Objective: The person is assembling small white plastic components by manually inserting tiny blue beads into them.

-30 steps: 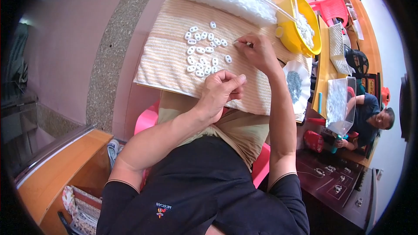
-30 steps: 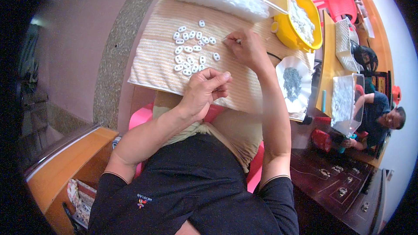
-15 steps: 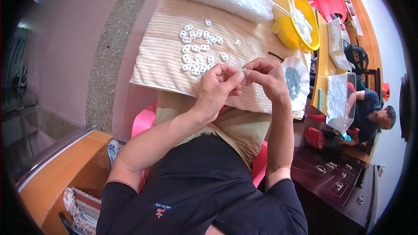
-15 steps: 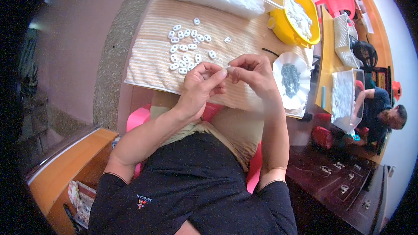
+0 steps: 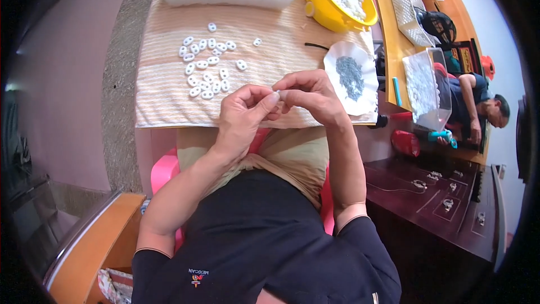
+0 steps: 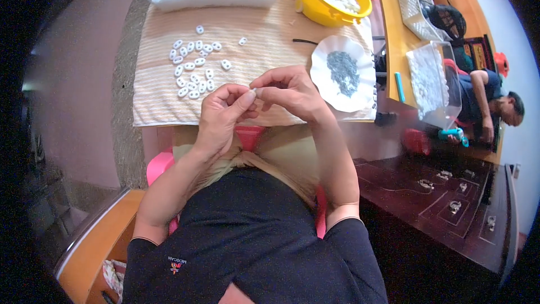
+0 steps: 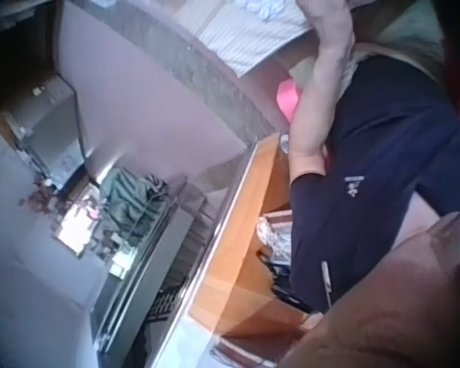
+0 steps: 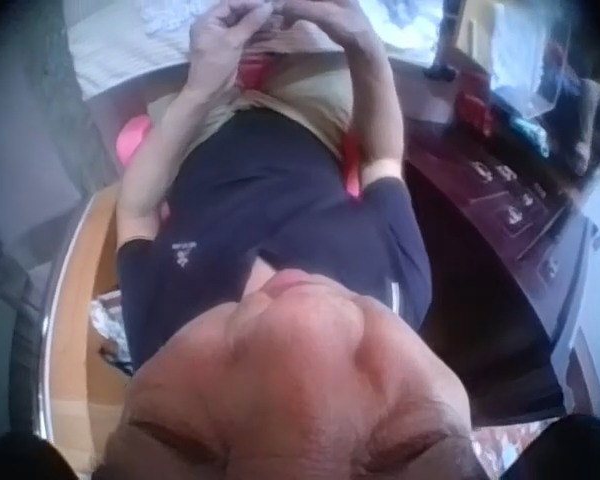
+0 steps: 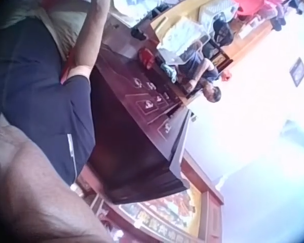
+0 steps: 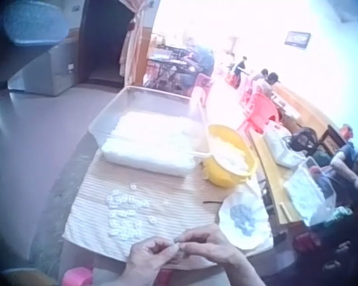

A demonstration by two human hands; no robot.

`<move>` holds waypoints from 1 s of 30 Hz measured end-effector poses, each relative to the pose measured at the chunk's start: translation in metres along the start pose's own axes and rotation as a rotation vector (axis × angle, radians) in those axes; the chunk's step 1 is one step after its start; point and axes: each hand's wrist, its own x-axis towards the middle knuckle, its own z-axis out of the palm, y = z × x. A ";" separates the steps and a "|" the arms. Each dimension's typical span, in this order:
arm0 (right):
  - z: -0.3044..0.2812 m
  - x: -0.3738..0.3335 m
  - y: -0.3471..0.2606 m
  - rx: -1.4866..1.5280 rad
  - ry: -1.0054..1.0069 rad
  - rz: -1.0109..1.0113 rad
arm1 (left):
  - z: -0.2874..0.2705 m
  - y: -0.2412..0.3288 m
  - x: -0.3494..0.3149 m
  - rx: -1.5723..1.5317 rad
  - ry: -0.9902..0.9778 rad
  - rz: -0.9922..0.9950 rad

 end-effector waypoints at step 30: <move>-0.068 -0.092 0.030 -1.435 0.654 -0.236 | 0.000 -0.003 0.000 -0.164 -0.077 -0.175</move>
